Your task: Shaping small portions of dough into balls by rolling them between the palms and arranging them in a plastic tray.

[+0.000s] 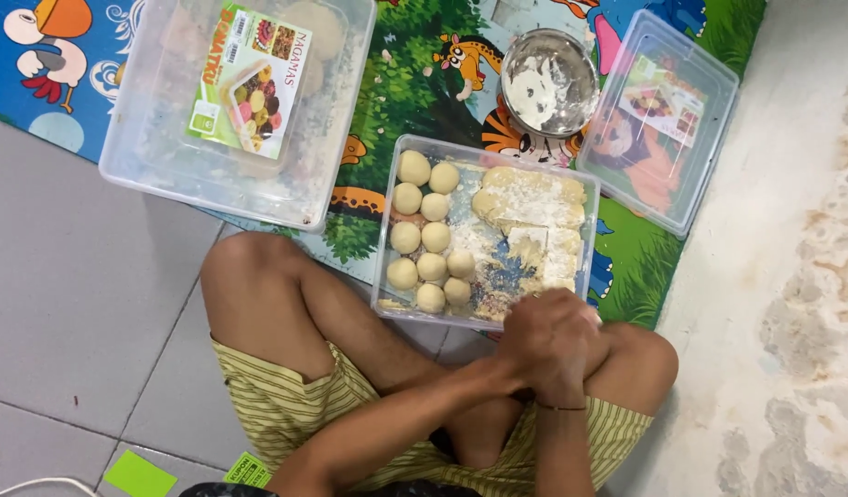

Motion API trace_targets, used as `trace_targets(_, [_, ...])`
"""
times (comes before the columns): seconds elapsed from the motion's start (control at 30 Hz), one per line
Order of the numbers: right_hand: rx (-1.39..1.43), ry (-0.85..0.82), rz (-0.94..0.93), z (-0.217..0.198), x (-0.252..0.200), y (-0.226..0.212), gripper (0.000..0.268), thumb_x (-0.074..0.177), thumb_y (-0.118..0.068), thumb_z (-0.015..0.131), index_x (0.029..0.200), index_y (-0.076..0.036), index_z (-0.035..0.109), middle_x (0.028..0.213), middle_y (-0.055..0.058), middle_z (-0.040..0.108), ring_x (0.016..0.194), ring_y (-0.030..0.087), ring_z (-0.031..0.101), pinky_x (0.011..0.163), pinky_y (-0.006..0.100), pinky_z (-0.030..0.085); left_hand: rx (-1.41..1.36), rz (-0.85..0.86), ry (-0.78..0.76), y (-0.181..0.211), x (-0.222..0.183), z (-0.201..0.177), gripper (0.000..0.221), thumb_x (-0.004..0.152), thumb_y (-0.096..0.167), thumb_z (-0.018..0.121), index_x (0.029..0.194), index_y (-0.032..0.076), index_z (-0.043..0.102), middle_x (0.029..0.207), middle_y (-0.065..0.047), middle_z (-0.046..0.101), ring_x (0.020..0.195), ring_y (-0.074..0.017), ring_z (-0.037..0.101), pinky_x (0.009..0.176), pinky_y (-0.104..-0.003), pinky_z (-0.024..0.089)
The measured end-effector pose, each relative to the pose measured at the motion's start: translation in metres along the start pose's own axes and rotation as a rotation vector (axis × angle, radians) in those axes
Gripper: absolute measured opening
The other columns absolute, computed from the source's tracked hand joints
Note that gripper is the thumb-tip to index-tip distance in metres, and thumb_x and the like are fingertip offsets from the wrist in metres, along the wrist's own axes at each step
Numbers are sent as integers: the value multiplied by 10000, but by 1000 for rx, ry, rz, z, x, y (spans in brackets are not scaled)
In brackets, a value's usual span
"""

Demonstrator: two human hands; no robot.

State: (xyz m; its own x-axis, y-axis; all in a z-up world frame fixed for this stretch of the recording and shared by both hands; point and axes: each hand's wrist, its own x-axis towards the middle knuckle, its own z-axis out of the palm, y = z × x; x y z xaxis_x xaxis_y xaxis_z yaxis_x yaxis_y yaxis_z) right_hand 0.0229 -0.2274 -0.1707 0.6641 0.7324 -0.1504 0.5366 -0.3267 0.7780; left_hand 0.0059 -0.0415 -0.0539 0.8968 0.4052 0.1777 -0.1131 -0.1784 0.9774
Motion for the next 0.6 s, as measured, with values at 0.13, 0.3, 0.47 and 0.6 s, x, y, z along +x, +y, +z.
trace_targets(0.13, [-1100,-163,-766,-87,3,41,113,874,-23,517,786,-71,568,825,114,623,870,283,635,822,370,533,-430,-26,-41,-8,-4,10,238,1057,202,546,904,126,712,878,-36,637,901,-213,662,878,-317,537])
trace_targets(0.3, [-2540,-351,-1716,-202,86,82,240,756,-105,603,571,-134,453,659,-24,612,669,66,642,707,176,563,-586,-509,-13,49,17,-49,136,1006,234,581,961,192,702,882,-34,689,895,-200,699,827,-372,549])
trace_targets(0.47, [-3617,-1308,-1656,-228,89,96,254,1073,-53,569,842,12,651,1029,207,703,1005,267,663,986,359,481,-1198,-1102,133,28,20,-38,270,982,283,536,926,49,658,900,-138,721,805,-225,749,721,-317,630])
trace_targets(0.6, [-3208,-1079,-1720,-218,95,85,215,1084,-137,517,932,-22,616,1005,139,657,1059,214,634,1054,332,486,-1198,-1063,130,13,30,-38,322,1053,339,491,891,84,602,829,-93,678,746,-167,711,659,-268,615])
